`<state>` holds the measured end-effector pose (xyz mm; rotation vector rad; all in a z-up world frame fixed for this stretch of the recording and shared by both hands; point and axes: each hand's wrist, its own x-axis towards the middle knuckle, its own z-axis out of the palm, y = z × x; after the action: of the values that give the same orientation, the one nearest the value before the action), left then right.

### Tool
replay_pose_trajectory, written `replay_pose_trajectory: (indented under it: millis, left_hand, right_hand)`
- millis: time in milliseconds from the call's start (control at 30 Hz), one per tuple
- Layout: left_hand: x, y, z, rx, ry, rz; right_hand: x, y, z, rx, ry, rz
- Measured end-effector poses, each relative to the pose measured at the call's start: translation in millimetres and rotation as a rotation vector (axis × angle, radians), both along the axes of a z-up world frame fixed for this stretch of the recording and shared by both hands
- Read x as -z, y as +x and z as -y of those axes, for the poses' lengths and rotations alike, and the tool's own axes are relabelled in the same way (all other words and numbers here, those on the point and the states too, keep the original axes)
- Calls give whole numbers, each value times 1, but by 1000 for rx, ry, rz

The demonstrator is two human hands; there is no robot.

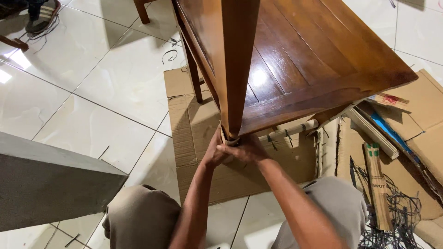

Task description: Wrapping chair legs with protective paper and securing them with black ties

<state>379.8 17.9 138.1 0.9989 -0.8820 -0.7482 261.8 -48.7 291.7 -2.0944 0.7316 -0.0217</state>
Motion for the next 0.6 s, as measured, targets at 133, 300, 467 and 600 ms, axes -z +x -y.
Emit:
replay_pose_trajectory:
  millis: [133,300,467,600]
  left_hand:
    - [-8,5,-6,22,130,159]
    - [-23,-14,-15,-53,80,85]
    - [27,-30,-25,-170,-34,-232]
    - [-34,-46,-28,-267,-39,-486]
  right_hand:
    - [29,6,2,96,-46,29]
    - [48,7,3,193,18,44]
    - [58,6,1,198,16,75]
    - [84,6,1,251,61,64]
